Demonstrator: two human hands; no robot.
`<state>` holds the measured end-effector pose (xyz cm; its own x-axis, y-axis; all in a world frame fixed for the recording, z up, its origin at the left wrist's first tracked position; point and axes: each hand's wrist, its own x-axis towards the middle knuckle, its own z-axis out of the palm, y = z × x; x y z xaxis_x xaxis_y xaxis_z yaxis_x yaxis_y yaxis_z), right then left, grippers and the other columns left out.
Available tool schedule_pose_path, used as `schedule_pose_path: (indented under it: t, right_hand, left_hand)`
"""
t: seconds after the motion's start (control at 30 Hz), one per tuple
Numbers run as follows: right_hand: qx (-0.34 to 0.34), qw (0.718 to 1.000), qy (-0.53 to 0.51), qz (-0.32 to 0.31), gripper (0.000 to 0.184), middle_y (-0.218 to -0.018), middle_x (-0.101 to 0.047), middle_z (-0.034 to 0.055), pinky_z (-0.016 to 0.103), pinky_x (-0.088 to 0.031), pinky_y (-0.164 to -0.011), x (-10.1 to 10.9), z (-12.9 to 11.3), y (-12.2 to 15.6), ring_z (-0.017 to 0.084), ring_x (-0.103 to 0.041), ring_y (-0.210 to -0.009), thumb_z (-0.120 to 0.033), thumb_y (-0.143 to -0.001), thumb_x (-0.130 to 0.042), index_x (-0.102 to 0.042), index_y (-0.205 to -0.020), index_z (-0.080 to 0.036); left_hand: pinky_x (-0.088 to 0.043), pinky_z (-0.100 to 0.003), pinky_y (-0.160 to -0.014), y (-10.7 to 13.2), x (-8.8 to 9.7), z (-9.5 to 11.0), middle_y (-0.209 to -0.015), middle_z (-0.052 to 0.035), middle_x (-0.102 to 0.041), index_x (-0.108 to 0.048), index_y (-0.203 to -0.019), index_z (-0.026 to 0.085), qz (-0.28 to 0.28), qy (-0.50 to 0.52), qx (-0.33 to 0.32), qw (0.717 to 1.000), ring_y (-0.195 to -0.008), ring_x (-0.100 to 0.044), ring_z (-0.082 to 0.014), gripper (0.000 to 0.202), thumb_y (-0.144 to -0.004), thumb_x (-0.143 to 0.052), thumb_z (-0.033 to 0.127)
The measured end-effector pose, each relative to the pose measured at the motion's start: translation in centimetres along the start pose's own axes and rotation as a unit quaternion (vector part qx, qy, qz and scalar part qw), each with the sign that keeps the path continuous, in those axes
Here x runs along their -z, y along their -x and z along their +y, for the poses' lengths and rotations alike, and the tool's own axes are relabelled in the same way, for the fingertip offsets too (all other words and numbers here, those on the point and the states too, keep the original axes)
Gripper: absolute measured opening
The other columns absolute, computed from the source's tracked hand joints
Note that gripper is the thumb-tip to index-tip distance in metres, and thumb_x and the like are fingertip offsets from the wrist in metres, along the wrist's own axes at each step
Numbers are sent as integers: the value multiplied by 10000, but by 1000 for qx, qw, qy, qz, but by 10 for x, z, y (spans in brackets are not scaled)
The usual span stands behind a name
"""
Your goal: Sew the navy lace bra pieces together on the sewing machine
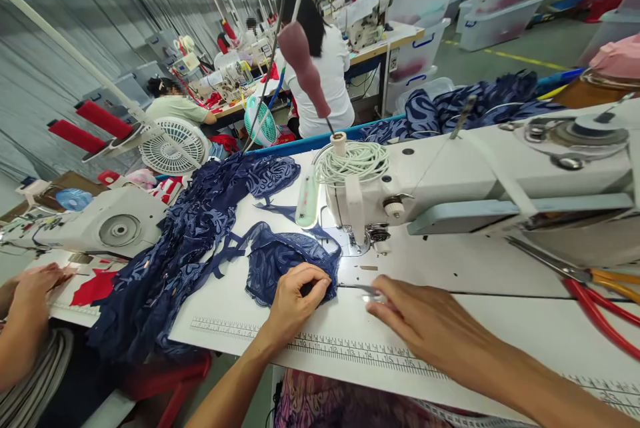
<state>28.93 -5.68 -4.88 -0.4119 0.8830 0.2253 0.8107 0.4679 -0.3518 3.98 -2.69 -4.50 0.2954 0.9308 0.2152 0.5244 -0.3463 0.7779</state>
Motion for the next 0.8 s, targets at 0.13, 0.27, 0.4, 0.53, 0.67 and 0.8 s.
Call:
schedule_pose_path:
  t: [0.13,0.27,0.4,0.53,0.67,0.8]
  right_hand:
    - [34,998,-27,-46,336,-523,-538,-43,265,-261,-444,-12,-26,-23,152,-537,-424,-421,-1036,-357,-427,-756,-249]
    - [36,998,9,-42,378,-499,-521,-35,280,-191,-470,-21,-28,-33,158,-522,-417,-417,-1045,-317,-425,-729,-241]
    - [39,998,24,-40,406,-492,-518,-29,281,-187,-472,-25,-23,-31,157,-517,-419,-392,-1054,-284,-431,-709,-235]
    - [-10,985,174,10,373,-533,-572,2,276,-136,-423,-18,8,-18,170,-510,-399,-407,-1038,-330,-536,-795,-212]
    - [-60,944,313,87,338,-675,-660,114,306,-232,-435,-1,39,-6,251,-610,-550,-383,-1006,-439,-638,-882,-139]
    - [44,926,345,150,222,-972,-711,190,402,-447,-710,3,33,-7,314,-645,-875,-274,-965,-549,-672,-1017,-97]
  left_hand:
    - [-502,-305,-814,-1,-1,-1,-815,-10,-735,-714,-768,212,1,6,-1,1000,-796,-668,-166,184,-904,-597,171]
    - [-506,-299,-816,-2,-3,-4,-823,0,-737,-721,-783,215,2,9,-10,1000,-794,-669,-158,168,-898,-611,159]
    - [-514,-291,-805,1,-1,-4,-824,0,-723,-692,-784,207,12,1,-27,1000,-795,-663,-147,191,-921,-576,141]
    - [-495,-404,-879,14,-5,0,-1033,-82,-684,-657,-976,186,60,-146,-100,982,-982,-624,-240,96,-915,-634,256]
    - [-487,-450,-862,26,-20,0,-1006,-98,-650,-607,-1031,161,67,-312,-153,935,-923,-603,-259,218,-884,-687,300]
    - [-467,-429,-915,27,-18,-6,-838,-38,-632,-577,-903,170,99,-344,-173,918,-793,-597,-188,97,-945,-515,107]
